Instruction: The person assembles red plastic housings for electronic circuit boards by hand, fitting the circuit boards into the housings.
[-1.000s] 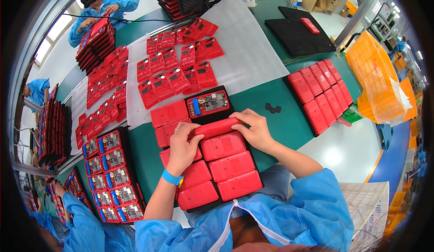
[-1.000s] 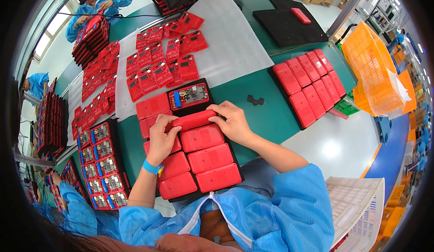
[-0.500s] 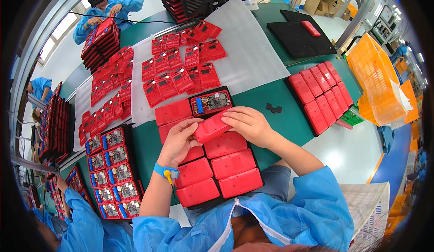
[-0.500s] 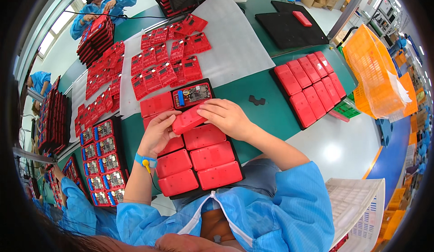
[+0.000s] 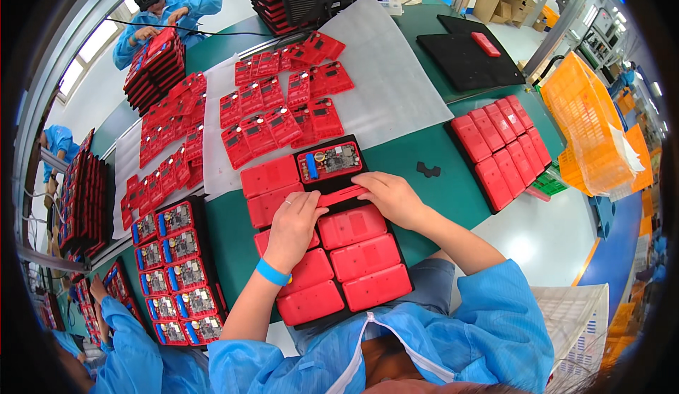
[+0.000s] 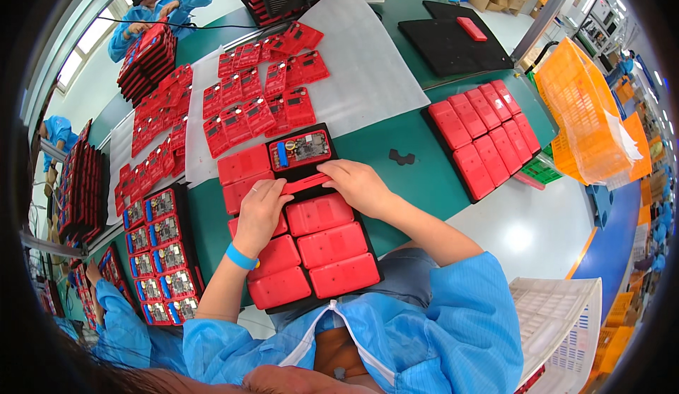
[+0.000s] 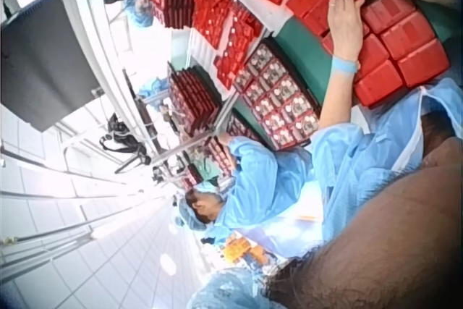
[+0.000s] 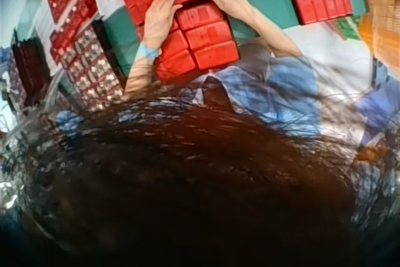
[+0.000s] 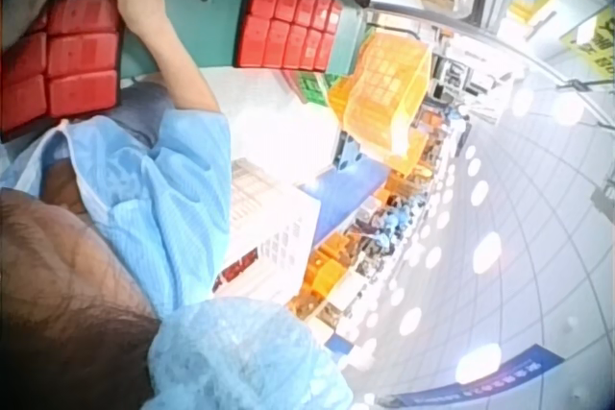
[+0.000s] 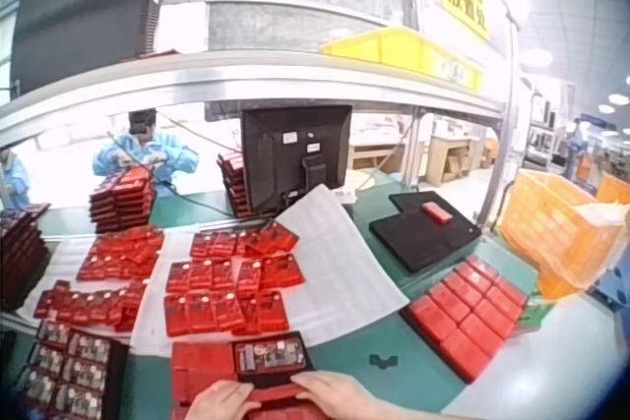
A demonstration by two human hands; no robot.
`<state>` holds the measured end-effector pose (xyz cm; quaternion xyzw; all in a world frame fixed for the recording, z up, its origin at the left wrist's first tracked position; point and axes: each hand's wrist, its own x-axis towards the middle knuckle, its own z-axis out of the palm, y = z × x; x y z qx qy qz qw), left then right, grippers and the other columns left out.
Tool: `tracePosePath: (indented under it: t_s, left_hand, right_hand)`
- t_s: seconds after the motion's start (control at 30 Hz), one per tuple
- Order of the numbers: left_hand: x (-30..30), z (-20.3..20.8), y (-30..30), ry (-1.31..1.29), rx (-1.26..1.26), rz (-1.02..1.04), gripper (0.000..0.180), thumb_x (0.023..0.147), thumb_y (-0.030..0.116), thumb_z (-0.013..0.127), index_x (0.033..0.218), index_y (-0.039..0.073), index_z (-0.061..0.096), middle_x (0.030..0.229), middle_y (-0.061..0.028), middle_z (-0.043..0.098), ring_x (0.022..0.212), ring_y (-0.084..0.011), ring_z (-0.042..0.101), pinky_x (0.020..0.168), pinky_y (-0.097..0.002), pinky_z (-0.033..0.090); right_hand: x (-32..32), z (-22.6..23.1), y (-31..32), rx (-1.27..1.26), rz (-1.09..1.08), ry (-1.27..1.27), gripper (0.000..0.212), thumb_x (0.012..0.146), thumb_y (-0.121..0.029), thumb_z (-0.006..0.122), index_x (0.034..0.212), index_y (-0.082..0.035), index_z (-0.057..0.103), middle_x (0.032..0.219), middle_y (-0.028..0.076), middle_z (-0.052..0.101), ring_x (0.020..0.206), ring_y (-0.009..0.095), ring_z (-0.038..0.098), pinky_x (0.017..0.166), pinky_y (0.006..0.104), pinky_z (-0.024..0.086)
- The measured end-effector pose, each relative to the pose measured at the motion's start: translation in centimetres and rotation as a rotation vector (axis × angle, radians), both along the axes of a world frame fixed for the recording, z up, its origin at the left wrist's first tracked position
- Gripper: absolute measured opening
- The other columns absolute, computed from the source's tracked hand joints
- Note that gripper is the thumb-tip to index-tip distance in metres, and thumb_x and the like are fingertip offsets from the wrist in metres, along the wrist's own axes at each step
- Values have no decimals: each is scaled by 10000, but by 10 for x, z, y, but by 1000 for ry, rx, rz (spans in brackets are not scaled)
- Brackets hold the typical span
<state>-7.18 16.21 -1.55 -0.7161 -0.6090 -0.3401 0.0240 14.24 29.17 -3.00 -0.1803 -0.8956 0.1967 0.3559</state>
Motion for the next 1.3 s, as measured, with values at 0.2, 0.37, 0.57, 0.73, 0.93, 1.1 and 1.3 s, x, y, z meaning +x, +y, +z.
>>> tracePosePath:
  t_s: [0.2, 0.37, 0.57, 0.73, 0.93, 1.1, 1.3]
  left_hand:
    - [-1, -1, 4, 24, 62, -37, 318, 820, 61, 774, 1101, -37, 663, 1010, -168, 689, 950, -359, 650, 810, -434, 549]
    - [-4, 1, 5, -51, -10, -18, 306, 836, 77, 766, 1109, -25, 673, 1014, -173, 689, 955, -369, 650, 813, -438, 548]
    - [-6, 12, 8, -52, -80, -15, 329, 838, 117, 768, 1119, -28, 675, 1038, -177, 695, 971, -366, 647, 846, -433, 553]
    - [5, 28, 14, -75, -141, -18, 390, 843, 193, 781, 1161, -10, 683, 1069, -169, 704, 1024, -354, 645, 918, -463, 509]
    - [45, 13, 38, -165, -95, 45, 229, 891, 206, 737, 1078, 74, 753, 1022, -85, 745, 980, -274, 641, 889, -427, 429]
    - [44, 11, 37, -176, -99, 30, 205, 891, 180, 734, 1074, 89, 759, 1020, -72, 747, 965, -257, 634, 915, -442, 411]
    - [46, 9, 38, -186, -85, 16, 185, 903, 149, 724, 1072, 82, 755, 1017, -70, 750, 949, -258, 628, 916, -438, 404]
  right_hand:
    - [4, -8, 5, 5, 45, 44, 360, 830, -67, 756, 1173, -9, 666, 1042, 179, 724, 959, 364, 710, 822, 420, 586]
    - [9, -6, 9, -343, 66, 42, 301, 896, -74, 716, 1191, -29, 675, 1052, 175, 725, 939, 363, 710, 814, 400, 575]
    - [9, -9, 5, -300, 15, 74, 283, 904, -77, 713, 1180, -24, 684, 1029, 184, 724, 937, 355, 709, 805, 398, 570]
    - [10, -9, 10, -364, 18, 41, 278, 893, -97, 734, 1163, -39, 701, 1040, 161, 733, 979, 330, 702, 832, 378, 564]
    - [10, -7, 5, -344, -19, 42, 289, 907, -126, 727, 1178, -32, 693, 1057, 169, 723, 975, 347, 687, 869, 414, 549]
    - [45, -1, 19, -184, -235, 23, 317, 848, -148, 778, 1134, -35, 703, 1138, 137, 708, 1068, 336, 630, 937, 425, 514]
    - [115, -9, 40, -92, -545, -207, 308, 784, -197, 816, 1001, -13, 699, 1044, 123, 651, 1045, 333, 578, 932, 427, 493]
